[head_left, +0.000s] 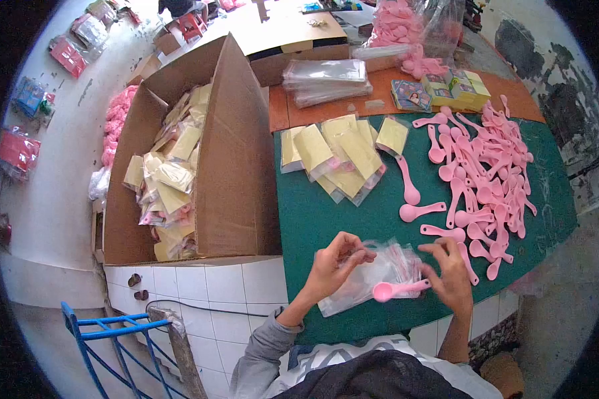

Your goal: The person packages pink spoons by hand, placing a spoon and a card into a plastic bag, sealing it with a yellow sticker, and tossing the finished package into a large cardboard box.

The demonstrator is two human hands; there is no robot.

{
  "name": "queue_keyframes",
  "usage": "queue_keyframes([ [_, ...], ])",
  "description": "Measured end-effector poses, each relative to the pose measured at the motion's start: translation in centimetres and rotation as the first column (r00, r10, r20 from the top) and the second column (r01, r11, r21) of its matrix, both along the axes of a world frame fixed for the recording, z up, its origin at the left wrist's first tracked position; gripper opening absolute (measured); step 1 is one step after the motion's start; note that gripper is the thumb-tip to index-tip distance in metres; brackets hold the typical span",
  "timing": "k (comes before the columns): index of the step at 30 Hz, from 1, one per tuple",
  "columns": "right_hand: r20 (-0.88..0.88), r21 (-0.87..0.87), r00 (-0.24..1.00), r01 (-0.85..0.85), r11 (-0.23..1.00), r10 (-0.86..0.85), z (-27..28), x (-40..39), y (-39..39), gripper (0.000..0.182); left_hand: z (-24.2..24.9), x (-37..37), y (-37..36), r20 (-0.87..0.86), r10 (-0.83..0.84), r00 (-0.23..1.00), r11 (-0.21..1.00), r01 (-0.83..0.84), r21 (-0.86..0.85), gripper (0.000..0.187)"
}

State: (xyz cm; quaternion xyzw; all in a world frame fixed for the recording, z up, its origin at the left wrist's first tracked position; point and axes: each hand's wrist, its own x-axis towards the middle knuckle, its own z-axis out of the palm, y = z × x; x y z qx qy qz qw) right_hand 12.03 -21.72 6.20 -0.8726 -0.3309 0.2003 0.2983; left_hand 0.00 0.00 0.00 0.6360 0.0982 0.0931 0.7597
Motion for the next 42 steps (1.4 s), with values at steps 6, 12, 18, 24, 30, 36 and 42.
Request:
queue_keyframes([
  [6,0.202,-0.186,0.908,-0.333,0.924,0.368,0.6,-1.8,-0.7,0.036,1.4,-1.1,1.1,-0.07,0.085,0.994,0.991,-0.092,-0.097,0.018],
  [12,0.265,-0.138,0.896,-0.33,0.934,0.356,-1.2,-1.3,-3.1,0.036,1.7,-1.1,1.3,-0.057,0.056,0.997,0.993,-0.062,-0.099,0.023],
  [18,0.001,-0.044,0.936,-0.35,0.936,0.351,1.0,-1.8,-1.3,0.043,1.5,-0.9,1.1,-0.12,0.036,0.992,0.992,-0.051,-0.119,0.019],
  [24,0.297,-0.138,0.804,-0.497,0.857,0.515,-1.7,-2.4,-0.1,0.025,0.7,-1.2,1.1,-0.096,0.058,0.994,0.98,-0.075,-0.184,0.014],
  [30,0.186,0.065,0.9,-0.411,0.909,0.394,-0.2,-1.7,0.5,0.016,0.6,-1.3,1.1,-0.114,0.059,0.992,0.986,-0.076,-0.151,0.015],
  [36,-0.031,0.365,0.999,0.023,0.931,-0.012,1.0,-0.5,2.0,0.018,1.0,-1.4,0.9,-0.072,0.031,0.997,0.997,-0.036,-0.063,0.018],
  [42,0.136,0.589,0.99,-0.054,0.807,-0.033,2.2,-0.2,4.2,0.019,2.2,-1.3,1.1,-0.056,0.049,0.997,0.999,-0.048,0.013,0.02],
])
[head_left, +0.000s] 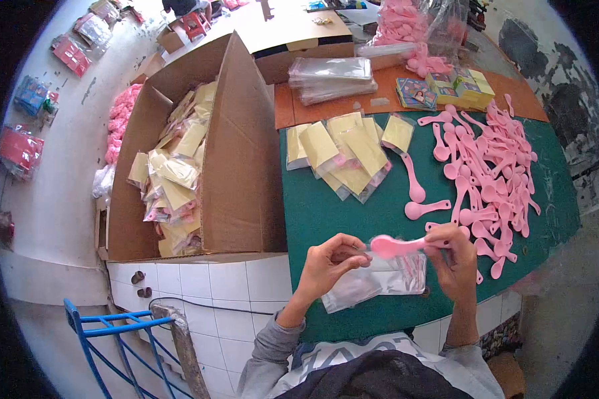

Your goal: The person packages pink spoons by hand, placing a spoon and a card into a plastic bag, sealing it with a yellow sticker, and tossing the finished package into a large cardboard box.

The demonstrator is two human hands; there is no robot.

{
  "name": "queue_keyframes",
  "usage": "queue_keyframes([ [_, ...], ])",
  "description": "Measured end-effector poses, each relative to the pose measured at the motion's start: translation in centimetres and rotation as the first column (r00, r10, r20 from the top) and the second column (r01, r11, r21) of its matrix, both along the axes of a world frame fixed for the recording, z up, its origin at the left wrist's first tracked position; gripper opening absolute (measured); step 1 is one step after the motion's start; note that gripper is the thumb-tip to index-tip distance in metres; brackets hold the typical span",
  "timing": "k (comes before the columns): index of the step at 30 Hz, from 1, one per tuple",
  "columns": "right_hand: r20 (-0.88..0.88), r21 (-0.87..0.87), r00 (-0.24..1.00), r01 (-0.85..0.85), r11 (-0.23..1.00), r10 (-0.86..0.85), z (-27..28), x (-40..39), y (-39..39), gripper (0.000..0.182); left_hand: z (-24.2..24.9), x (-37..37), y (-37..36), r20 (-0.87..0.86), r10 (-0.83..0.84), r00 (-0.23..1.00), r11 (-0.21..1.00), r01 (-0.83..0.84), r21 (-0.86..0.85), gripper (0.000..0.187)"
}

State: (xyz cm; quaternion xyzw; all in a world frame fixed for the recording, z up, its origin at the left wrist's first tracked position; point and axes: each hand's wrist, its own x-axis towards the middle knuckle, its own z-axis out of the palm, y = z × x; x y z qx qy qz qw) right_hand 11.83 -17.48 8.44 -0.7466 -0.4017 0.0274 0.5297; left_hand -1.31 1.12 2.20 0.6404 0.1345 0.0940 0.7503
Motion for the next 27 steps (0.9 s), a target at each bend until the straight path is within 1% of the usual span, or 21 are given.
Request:
queue_keyframes([
  [2,0.045,-0.076,0.993,-0.103,0.992,0.107,0.5,0.2,0.0,0.018,0.3,0.1,0.0,0.016,0.02,1.0,1.0,-0.02,0.009,0.019],
  [5,0.014,-0.037,0.994,-0.11,0.993,0.11,0.6,0.1,0.3,0.016,0.5,0.4,-0.1,0.028,0.034,0.999,0.999,-0.034,0.011,0.019],
  [8,0.124,-0.09,0.981,-0.136,0.987,0.146,1.5,0.1,0.8,0.014,1.8,0.9,-0.2,-0.041,0.014,0.999,0.986,-0.007,0.167,0.023],
  [11,0.095,0.015,0.992,0.081,0.997,-0.082,1.8,0.3,0.9,0.012,1.9,1.3,-0.2,-0.061,-0.003,0.998,1.0,0.004,0.027,0.023],
  [14,0.058,0.009,0.998,0.027,1.0,-0.028,2.5,0.6,0.8,0.012,1.5,1.5,-0.2,0.0,0.032,0.999,0.999,-0.032,-0.013,0.024],
  [17,0.062,-0.081,0.995,-0.076,0.994,0.081,2.8,0.4,1.0,0.011,2.2,1.6,-0.4,0.011,0.033,0.999,0.989,-0.034,0.147,0.027],
  [20,0.194,-0.121,0.965,-0.155,0.98,0.177,2.3,1.2,1.1,0.015,2.2,2.0,-0.6,0.051,-0.009,0.999,0.983,-0.001,0.185,0.026],
  [23,0.134,-0.222,0.95,-0.248,0.943,0.281,2.7,1.1,1.4,0.02,2.3,2.4,-1.2,0.146,-0.055,0.988,0.998,0.048,0.047,0.022],
  [24,0.085,-0.146,0.969,-0.218,0.965,0.232,2.4,1.0,1.6,0.023,2.5,2.6,-1.5,0.16,-0.049,0.986,0.999,0.05,0.0,0.019],
  [25,0.031,-0.072,0.982,-0.184,0.98,0.187,1.8,0.8,1.8,0.025,3.0,2.7,-1.4,0.109,-0.089,0.99,0.984,0.07,0.167,0.018],
  [26,-0.026,-0.001,0.989,-0.145,0.989,0.145,1.5,0.7,2.0,0.027,3.7,2.9,-1.1,0.052,-0.118,0.992,0.94,0.095,0.327,0.018],
  [27,-0.004,0.016,0.993,-0.118,0.993,0.118,1.5,0.6,2.1,0.029,4.3,3.2,-0.8,-0.009,-0.135,0.991,0.871,0.123,0.476,0.018],
])
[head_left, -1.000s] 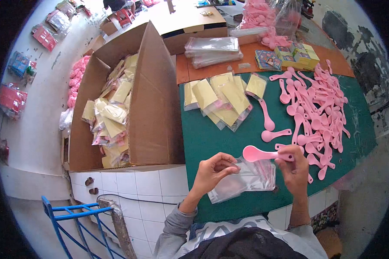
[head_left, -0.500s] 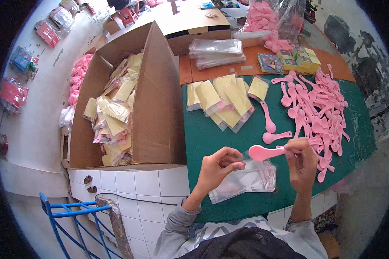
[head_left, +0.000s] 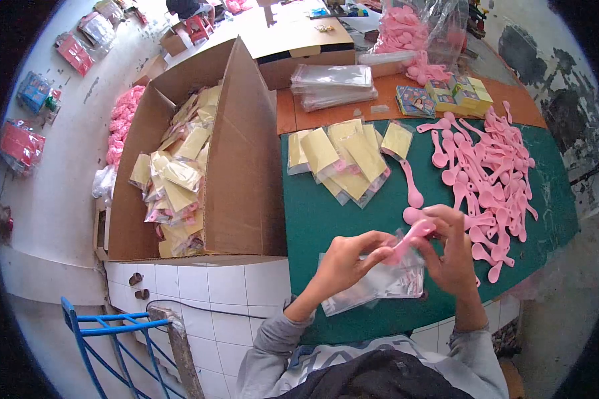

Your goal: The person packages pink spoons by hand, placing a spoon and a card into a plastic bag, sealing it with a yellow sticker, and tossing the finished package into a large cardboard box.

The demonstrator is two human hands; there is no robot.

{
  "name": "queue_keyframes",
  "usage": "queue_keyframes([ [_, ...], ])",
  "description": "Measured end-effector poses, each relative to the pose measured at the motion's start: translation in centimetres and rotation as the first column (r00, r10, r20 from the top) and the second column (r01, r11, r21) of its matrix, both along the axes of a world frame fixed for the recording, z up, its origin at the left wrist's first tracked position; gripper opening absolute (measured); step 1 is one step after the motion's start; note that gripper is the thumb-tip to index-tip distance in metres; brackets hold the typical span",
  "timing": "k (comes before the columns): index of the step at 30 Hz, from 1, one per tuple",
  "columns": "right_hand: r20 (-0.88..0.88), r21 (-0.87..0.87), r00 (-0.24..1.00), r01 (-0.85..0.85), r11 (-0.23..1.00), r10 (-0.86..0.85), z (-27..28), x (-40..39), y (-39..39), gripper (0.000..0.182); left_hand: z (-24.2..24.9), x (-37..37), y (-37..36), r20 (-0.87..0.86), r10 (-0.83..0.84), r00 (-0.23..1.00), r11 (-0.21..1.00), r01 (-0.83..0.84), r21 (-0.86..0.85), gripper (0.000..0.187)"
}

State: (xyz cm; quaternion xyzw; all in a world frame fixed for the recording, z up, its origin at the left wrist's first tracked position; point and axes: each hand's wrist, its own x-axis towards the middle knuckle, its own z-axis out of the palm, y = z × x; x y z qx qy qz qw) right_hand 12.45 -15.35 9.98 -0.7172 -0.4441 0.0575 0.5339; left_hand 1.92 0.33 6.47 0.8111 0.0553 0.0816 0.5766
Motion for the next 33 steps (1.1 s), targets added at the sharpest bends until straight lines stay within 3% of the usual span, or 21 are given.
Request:
queue_keyframes([
  [2,0.039,0.043,0.998,0.054,0.998,-0.056,0.3,0.1,0.4,0.032,-0.1,0.7,0.7,0.007,-0.065,0.998,0.992,0.065,-0.107,0.019],
  [3,0.122,0.067,0.993,-0.003,0.998,-0.006,0.5,0.4,0.5,0.029,-0.2,1.0,0.9,0.013,-0.098,0.995,0.982,0.099,-0.159,0.019],
  [7,0.412,0.055,0.879,-0.287,0.956,0.24,2.7,5.3,2.6,0.023,-1.0,1.3,1.1,0.138,0.125,0.983,0.955,-0.081,-0.287,0.017],
  [9,0.487,0.084,0.849,-0.279,0.957,0.204,2.2,11.0,4.7,0.035,-1.7,1.1,1.4,0.196,0.178,0.964,0.936,-0.104,-0.337,0.017],
  [10,0.262,0.079,0.962,-0.095,0.992,0.071,0.9,13.7,5.7,0.038,-1.8,1.0,1.5,0.223,0.206,0.953,0.925,-0.115,-0.361,0.017],
  [12,0.254,-0.107,0.949,0.22,0.969,-0.188,-2.0,20.8,8.1,0.036,-0.7,0.9,1.6,0.322,0.205,0.924,0.912,-0.061,-0.406,0.02],
  [15,0.492,-0.088,0.694,0.641,0.763,-0.526,-13.1,33.0,9.6,0.039,-0.6,0.1,1.8,0.392,0.2,0.898,0.922,-0.037,-0.385,0.024],
  [18,0.481,-0.168,0.549,0.823,0.543,-0.683,-16.8,36.0,10.2,0.039,-0.3,-0.5,2.1,0.545,0.217,0.81,0.921,0.015,-0.39,0.027],
  [19,0.437,-0.168,0.54,0.834,0.525,-0.719,-17.2,36.9,10.2,0.039,-0.4,-1.0,2.4,0.535,0.212,0.818,0.939,-0.019,-0.343,0.031],
  [21,0.348,-0.179,0.512,0.859,0.48,-0.785,-17.8,38.2,10.3,0.039,-0.7,-1.8,2.5,0.512,0.25,0.822,0.885,0.02,-0.465,0.034],
  [22,0.33,-0.24,0.572,0.82,0.519,-0.751,-17.2,37.4,10.1,0.041,-0.8,-2.1,2.5,0.499,0.265,0.825,0.851,0.044,-0.524,0.035],
  [23,0.309,-0.297,0.625,0.779,0.552,-0.717,-16.2,36.7,9.4,0.044,-1.0,-2.3,2.8,0.487,0.204,0.849,0.892,0.044,-0.45,0.041],
  [25,0.258,-0.345,0.707,0.704,0.621,-0.658,-15.6,36.9,8.6,0.046,-1.2,-2.3,2.5,0.484,0.255,0.837,0.808,0.091,-0.582,0.044],
  [26,0.268,-0.305,0.684,0.728,0.613,-0.678,-15.6,36.7,8.5,0.041,-1.3,-2.3,2.3,0.48,0.279,0.832,0.758,0.116,-0.642,0.045],
  [30,0.363,-0.141,0.603,0.789,0.598,-0.71,-15.7,36.0,9.3,0.037,-1.3,-2.2,1.8,0.514,0.219,0.83,0.805,0.143,-0.575,0.045],
  [31,0.357,-0.119,0.562,0.82,0.56,-0.746,-16.2,36.2,9.6,0.037,-1.1,-2.3,1.9,0.495,0.297,0.817,0.778,0.094,-0.622,0.043],
  [33,0.316,-0.205,0.603,0.797,0.568,-0.732,-16.7,36.6,9.5,0.036,-0.8,-2.8,2.2,0.437,0.448,0.78,0.704,-0.007,-0.71,0.04],
])
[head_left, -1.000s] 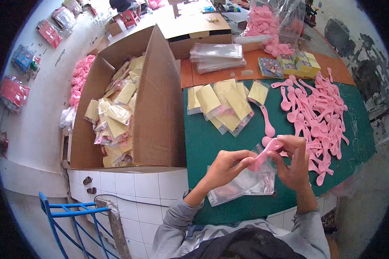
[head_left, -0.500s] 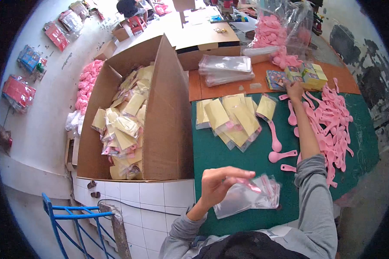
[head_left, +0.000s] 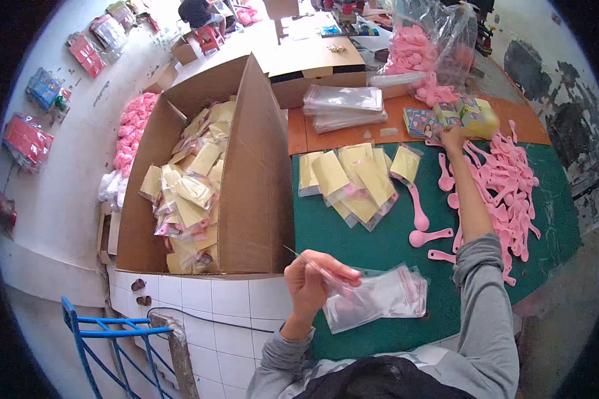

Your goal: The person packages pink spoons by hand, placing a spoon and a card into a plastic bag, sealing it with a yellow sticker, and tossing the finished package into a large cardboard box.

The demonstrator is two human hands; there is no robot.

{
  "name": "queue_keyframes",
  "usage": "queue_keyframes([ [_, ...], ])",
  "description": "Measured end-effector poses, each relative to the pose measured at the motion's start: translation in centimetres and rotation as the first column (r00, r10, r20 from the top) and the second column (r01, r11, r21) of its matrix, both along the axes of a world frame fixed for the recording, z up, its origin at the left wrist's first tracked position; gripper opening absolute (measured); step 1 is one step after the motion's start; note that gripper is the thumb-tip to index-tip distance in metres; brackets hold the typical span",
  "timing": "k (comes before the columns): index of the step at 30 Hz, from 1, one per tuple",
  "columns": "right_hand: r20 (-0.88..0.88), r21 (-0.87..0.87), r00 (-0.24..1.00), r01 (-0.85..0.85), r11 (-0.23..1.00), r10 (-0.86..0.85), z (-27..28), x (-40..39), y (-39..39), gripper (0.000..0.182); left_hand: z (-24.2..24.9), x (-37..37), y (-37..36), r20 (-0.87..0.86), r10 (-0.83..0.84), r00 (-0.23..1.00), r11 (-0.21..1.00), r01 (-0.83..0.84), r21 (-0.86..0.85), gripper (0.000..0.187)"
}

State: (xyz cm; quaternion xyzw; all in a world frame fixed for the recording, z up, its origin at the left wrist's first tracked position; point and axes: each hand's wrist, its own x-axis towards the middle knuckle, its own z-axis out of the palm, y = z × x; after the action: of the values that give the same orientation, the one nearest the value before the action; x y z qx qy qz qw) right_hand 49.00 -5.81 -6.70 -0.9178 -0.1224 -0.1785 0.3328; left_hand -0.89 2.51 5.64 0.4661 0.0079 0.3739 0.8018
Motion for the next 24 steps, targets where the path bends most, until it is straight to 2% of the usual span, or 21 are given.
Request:
queue_keyframes([
  [2,-0.206,-0.059,0.97,-0.141,0.988,0.127,0.5,0.9,-0.6,0.034,-1.2,-1.0,0.1,-0.097,0.033,0.995,0.992,-0.021,0.122,0.041],
  [4,-0.04,-0.021,0.987,-0.159,0.987,0.158,1.7,-0.8,-0.9,0.03,-2.1,-2.0,0.4,-0.206,0.045,0.978,0.974,0.003,0.228,0.038],
  [5,0.042,-0.001,0.985,-0.167,0.986,0.167,2.3,-1.8,-1.0,0.028,-1.9,-2.2,0.4,-0.265,0.035,0.964,0.98,0.019,0.2,0.036],
  [6,0.08,0.111,0.95,-0.309,0.945,0.301,0.7,-0.4,-1.4,0.02,-1.5,-2.2,0.5,-0.323,0.024,0.946,0.985,0.034,0.171,0.034],
  [7,-0.016,0.226,0.901,-0.418,0.88,0.433,5.4,-6.3,-1.6,0.017,-0.9,-2.2,0.6,-0.379,0.012,0.925,0.989,0.044,0.14,0.032],
  [8,-0.108,0.351,0.829,-0.484,0.801,0.548,10.8,-13.0,-1.7,0.014,0.0,-1.8,0.8,-0.36,-0.011,0.933,0.986,0.071,0.153,0.026],
  [9,-0.125,0.462,0.707,-0.58,0.671,0.696,14.9,-19.1,-2.4,0.012,0.5,-1.4,0.8,-0.395,0.004,0.919,0.98,0.076,0.186,0.026],
  [10,-0.127,0.413,0.7,-0.607,0.679,0.703,17.1,-23.6,-3.6,0.012,0.8,-1.0,0.6,-0.43,0.017,0.903,0.973,0.084,0.215,0.027],
  [11,-0.224,0.491,0.628,-0.588,0.643,0.745,19.1,-27.6,-4.8,0.01,0.9,-0.8,0.3,-0.464,0.026,0.885,0.965,0.099,0.243,0.028],
  [13,-0.133,0.301,0.522,-0.789,0.536,0.843,21.3,-32.6,-7.4,0.011,-0.3,-0.4,0.0,-0.545,-0.046,0.837,0.958,0.192,0.214,0.02],
  [16,-0.002,0.063,0.502,-0.863,0.501,0.865,21.6,-34.8,-9.0,0.014,-1.1,0.3,-0.8,-0.599,-0.065,0.798,0.928,0.269,0.257,0.016],
  [19,-0.07,0.022,0.556,-0.829,0.558,0.828,22.6,-35.3,-10.1,0.017,-0.5,0.5,-1.1,-0.56,-0.057,0.827,0.887,0.299,0.351,0.015],
  [20,-0.032,0.031,0.579,-0.814,0.58,0.814,22.8,-35.4,-10.2,0.017,-0.2,0.5,-1.1,-0.538,-0.057,0.841,0.873,0.304,0.382,0.015],
  [22,0.039,0.055,0.62,-0.784,0.618,0.784,22.9,-35.5,-10.3,0.017,0.3,0.3,-1.3,-0.55,-0.052,0.834,0.887,0.291,0.358,0.015],
  [24,0.002,0.024,0.601,-0.799,0.601,0.799,22.4,-35.8,-10.3,0.018,0.3,0.2,-1.5,-0.532,-0.048,0.846,0.899,0.268,0.345,0.015],
])
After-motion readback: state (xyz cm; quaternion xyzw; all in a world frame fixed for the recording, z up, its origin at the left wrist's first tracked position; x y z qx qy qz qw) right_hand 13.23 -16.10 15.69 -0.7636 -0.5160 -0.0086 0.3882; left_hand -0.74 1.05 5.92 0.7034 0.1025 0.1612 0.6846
